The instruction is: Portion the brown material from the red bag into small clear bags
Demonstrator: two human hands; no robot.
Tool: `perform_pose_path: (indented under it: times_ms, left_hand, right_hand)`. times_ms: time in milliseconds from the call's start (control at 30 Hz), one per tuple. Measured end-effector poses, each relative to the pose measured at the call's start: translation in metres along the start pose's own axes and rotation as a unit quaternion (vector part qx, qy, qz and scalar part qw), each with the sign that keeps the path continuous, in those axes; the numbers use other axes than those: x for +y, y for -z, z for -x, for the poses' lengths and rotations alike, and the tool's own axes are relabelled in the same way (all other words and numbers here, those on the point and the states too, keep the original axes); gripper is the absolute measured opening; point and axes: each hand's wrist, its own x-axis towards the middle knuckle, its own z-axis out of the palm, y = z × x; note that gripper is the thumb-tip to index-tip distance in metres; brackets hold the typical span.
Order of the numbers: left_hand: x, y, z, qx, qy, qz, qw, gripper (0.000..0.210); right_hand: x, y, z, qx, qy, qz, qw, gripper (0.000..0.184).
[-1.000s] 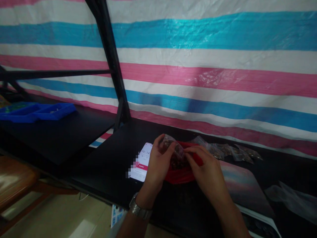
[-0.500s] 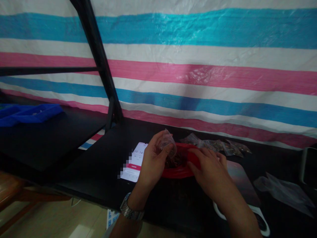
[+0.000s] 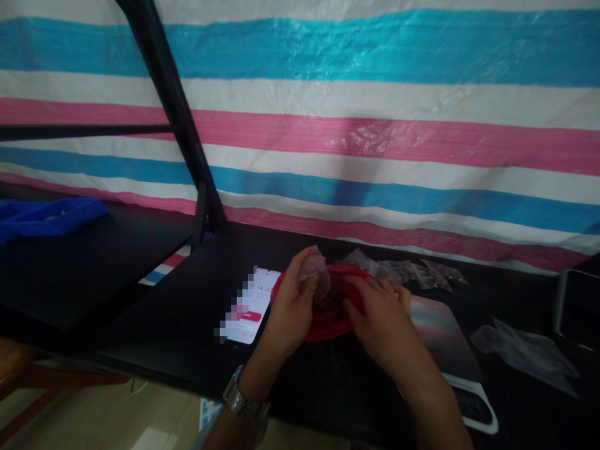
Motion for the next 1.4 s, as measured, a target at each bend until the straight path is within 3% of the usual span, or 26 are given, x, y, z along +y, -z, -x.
perform_pose_path:
  times_ms: [100,267,400,633,867,933,1000,1100,1200,1300,1400]
  left_hand:
    - [-0.001,0.001,-0.001,0.013,-0.005,-0.014,1.000,0.049]
    - [0.002,0.000,-0.001,0.002,-0.002,-0.020,1.000,0.050]
    - [0.006,-0.002,0.001,-0.018,0.003,-0.026,0.999,0.049]
    - [0.014,0.003,0.002,-0.058,-0.007,-0.004,0.998,0.051]
    - [0.011,0.003,0.006,-0.065,-0.019,-0.035,0.997,0.049]
    - [0.007,0.002,0.006,-0.042,-0.010,-0.027,0.999,0.047]
    - [0.005,0.001,0.006,-0.012,0.005,0.001,1.000,0.045]
    - [0.009,-0.004,0.005,0.006,0.048,0.128,0.991,0.049]
    - [0.024,-0.012,0.005,0.000,0.083,0.263,0.961,0.051]
    - [0.040,-0.019,0.005,-0.020,0.110,0.292,0.950,0.047]
    - [0.049,-0.021,0.003,-0.032,0.107,0.310,0.944,0.048]
  right_hand:
    - [-0.001,-0.007,-0.002,-0.004,-0.005,0.004,1.000,0.037]
    - [-0.001,0.004,-0.003,0.080,-0.026,-0.031,0.996,0.037]
    - [0.002,0.013,-0.002,0.107,-0.030,-0.069,0.991,0.034]
    - [0.010,0.016,0.000,0.068,-0.056,-0.059,0.994,0.036]
    - [0.012,0.023,0.003,0.097,-0.062,-0.065,0.991,0.037]
    - [0.012,0.023,0.004,0.105,-0.057,-0.071,0.990,0.036]
    - [0.010,0.024,0.005,0.123,-0.050,-0.080,0.988,0.032]
    - [0.002,0.027,0.004,0.146,-0.018,-0.122,0.982,0.027]
    - [-0.011,0.031,0.003,0.113,0.018,-0.221,0.969,0.029]
    - [-0.017,0.038,0.002,0.105,-0.005,-0.309,0.945,0.031]
    - [0.006,0.054,0.004,0.157,-0.041,-0.351,0.922,0.035]
